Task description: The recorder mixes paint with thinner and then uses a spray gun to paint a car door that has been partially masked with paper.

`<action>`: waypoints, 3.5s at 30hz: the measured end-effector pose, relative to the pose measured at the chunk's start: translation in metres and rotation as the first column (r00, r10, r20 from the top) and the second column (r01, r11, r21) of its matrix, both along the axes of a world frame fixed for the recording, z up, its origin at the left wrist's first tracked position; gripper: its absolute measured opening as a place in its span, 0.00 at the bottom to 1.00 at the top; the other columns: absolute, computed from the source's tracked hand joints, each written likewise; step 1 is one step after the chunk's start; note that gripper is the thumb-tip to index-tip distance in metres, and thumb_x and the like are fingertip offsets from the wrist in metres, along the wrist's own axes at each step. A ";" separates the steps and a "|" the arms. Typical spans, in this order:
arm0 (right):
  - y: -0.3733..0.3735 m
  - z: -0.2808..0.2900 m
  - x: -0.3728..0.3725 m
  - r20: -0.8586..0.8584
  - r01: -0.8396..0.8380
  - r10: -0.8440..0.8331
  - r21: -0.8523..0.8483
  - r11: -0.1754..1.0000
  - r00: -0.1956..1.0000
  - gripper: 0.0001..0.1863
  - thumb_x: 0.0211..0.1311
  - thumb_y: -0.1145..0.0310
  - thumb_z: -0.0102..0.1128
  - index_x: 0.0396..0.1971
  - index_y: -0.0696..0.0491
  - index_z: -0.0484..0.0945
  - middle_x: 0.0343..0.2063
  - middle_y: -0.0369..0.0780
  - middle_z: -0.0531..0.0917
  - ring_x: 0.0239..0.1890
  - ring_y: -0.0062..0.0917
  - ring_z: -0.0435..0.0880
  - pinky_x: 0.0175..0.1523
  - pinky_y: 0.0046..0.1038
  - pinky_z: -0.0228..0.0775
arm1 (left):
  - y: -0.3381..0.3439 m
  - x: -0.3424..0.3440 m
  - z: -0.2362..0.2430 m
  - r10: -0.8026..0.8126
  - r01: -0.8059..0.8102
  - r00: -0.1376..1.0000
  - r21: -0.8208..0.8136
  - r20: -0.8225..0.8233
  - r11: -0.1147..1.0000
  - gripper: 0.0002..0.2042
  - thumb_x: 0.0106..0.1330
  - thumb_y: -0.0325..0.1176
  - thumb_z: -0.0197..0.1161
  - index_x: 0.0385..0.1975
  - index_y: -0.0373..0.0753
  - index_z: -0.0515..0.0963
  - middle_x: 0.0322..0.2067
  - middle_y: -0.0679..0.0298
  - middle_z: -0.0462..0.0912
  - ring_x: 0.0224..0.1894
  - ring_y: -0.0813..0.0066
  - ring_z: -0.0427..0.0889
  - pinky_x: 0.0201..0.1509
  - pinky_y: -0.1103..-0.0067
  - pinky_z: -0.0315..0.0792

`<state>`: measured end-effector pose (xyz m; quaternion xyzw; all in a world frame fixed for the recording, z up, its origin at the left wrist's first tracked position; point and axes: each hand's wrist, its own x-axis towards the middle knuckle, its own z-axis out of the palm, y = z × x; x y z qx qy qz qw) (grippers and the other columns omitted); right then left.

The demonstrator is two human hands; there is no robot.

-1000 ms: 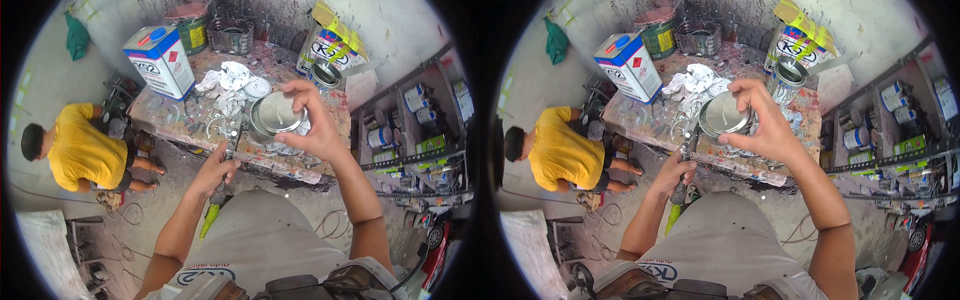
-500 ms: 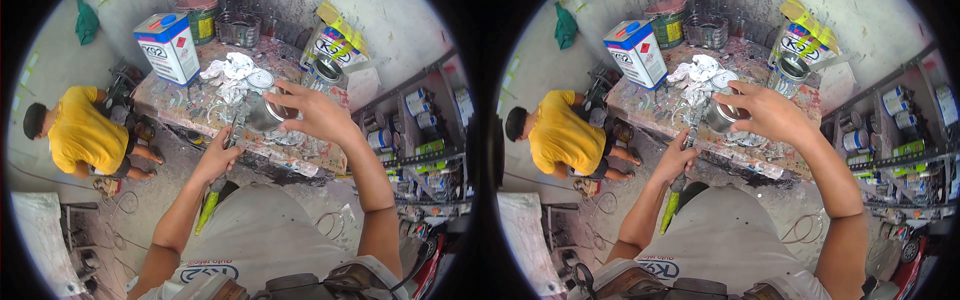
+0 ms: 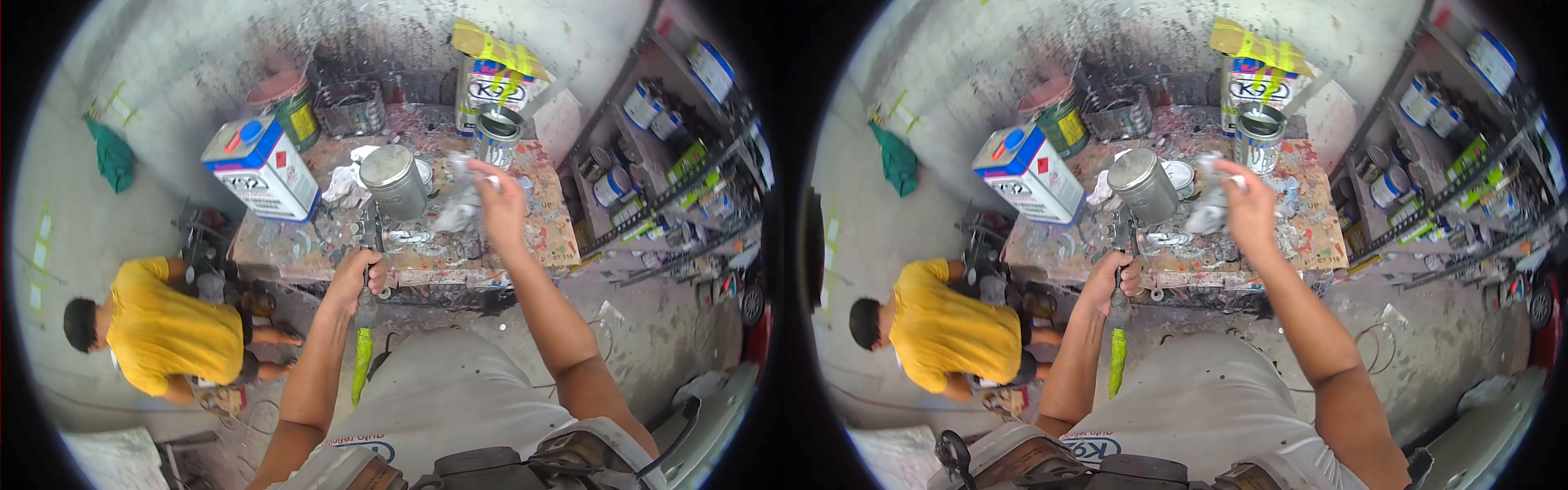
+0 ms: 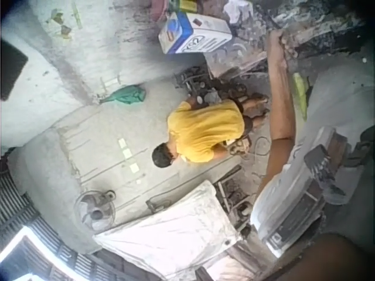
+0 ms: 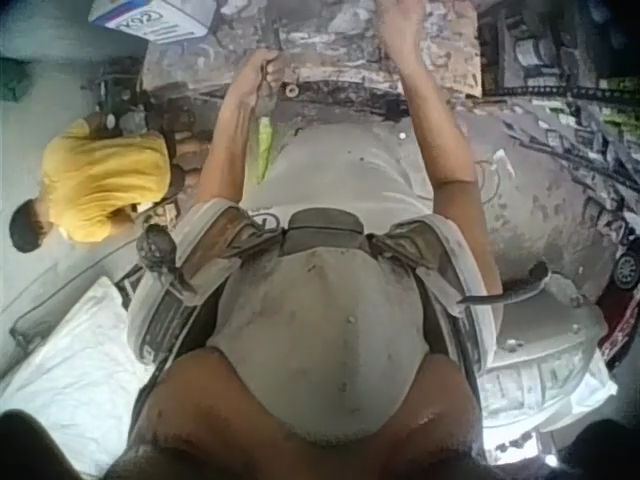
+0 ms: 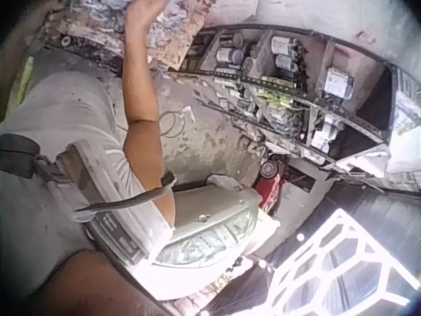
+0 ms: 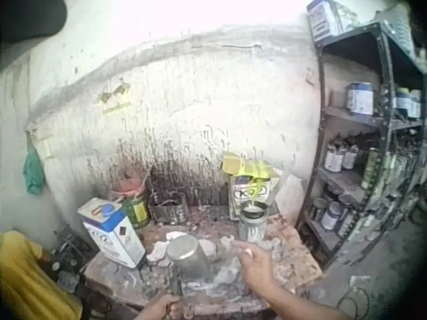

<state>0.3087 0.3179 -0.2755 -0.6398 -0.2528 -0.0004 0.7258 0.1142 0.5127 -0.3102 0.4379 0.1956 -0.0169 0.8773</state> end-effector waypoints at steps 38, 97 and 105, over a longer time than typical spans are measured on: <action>-0.094 -0.017 0.006 0.365 0.303 -0.072 -0.630 0.715 0.928 0.19 0.69 0.53 0.51 0.35 0.52 0.84 0.31 0.45 0.86 0.40 0.38 0.87 0.47 0.41 0.75 | -0.070 -0.059 0.004 -0.527 0.498 0.850 0.312 0.010 0.809 0.06 0.59 0.25 0.55 0.34 0.35 0.68 0.16 0.71 0.65 0.14 0.83 0.63 0.19 0.82 0.58; -1.168 -0.259 -0.382 -0.536 0.016 0.012 -0.048 -0.999 -0.844 0.36 0.65 0.76 0.55 0.71 0.38 0.57 0.33 0.31 0.73 0.25 0.16 0.71 0.22 0.22 0.65 | -1.229 0.412 -0.273 -0.709 0.264 -0.316 0.660 -0.630 -0.704 0.32 0.65 0.44 0.65 0.65 0.32 0.68 0.52 0.47 0.82 0.56 0.61 0.80 0.60 0.73 0.71; -1.318 -0.217 -0.314 -0.355 0.190 -0.093 -0.248 -0.950 -0.930 0.35 0.67 0.69 0.58 0.72 0.41 0.58 0.48 0.35 0.78 0.35 0.19 0.79 0.28 0.23 0.76 | -1.330 0.527 -0.434 -0.639 0.421 -0.309 0.501 -0.705 -0.756 0.43 0.66 0.65 0.53 0.69 0.33 0.62 0.64 0.40 0.69 0.69 0.50 0.68 0.70 0.67 0.61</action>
